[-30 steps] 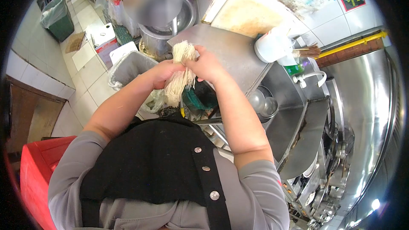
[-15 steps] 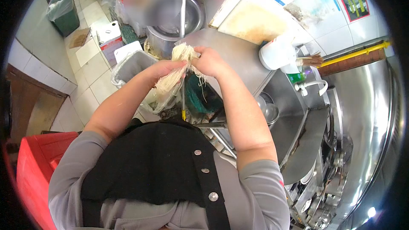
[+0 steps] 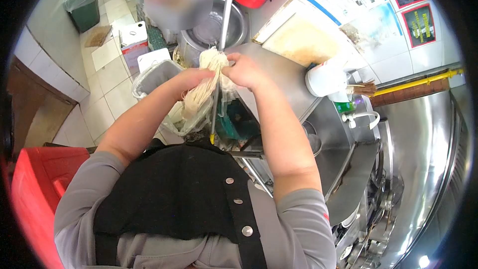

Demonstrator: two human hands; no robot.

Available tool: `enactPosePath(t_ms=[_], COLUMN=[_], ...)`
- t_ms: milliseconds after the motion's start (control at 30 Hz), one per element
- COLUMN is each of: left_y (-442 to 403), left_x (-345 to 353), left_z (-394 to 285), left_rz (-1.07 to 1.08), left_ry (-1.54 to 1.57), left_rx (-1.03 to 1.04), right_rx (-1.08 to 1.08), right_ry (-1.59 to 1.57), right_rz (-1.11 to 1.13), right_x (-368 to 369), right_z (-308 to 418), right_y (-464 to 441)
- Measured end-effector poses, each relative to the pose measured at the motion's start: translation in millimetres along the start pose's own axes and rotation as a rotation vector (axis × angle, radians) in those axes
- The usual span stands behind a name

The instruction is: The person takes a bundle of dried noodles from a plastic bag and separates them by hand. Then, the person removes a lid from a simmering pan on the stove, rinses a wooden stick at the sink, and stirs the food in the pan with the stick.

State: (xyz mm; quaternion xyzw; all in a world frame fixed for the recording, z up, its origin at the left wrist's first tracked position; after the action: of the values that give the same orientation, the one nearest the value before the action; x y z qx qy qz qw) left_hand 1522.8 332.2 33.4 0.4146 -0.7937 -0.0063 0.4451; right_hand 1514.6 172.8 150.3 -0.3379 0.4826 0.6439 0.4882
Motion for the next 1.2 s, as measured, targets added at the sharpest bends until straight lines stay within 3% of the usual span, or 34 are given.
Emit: enactPosePath(t_ms=[133,367,567,767,967,1200], left_y=[10.7,2.5,-8.8,15.2,14.2,24.4], left_x=[7.6,-4.5,-15.3,3.0,-4.9,10.7], left_z=[-1.5,-0.6,2.6,-1.4,-3.9,-5.1], left_rz=[-0.034,-0.069,0.034,-0.016,0.031,0.037], left_ry=[0.02,0.173,0.275,0.091,0.177,0.157], left_rx=[0.086,0.027,0.114,0.186,0.165,0.259], right_rx=[0.09,0.103,0.08,-0.018,-0.016,-0.073], right_ry=[-0.192,-0.429,-0.402,-0.282,-0.559,-0.533], right_rz=[0.024,-0.054,-0.108,-0.086,-0.011,-0.006], right_x=[13.6,23.0,13.1,1.8,2.6,1.8], right_z=[8.2,-0.2,7.8,21.2,16.1,17.4], right_y=[-7.6,-20.1,-15.1,-4.6,-3.6,-2.3])
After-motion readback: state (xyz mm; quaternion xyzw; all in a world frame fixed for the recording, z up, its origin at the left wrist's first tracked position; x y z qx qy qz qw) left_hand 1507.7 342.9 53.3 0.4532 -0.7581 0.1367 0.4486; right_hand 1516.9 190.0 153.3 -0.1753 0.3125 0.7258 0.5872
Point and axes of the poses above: each hand's wrist, its own y-axis away from the middle knuckle, its own x-axis out of the palm, z = x × y, the point moved 2 cm from there along -y, towards the middle knuckle, and after that the axes turned 12 degrees about y, right-handed, at the moved point
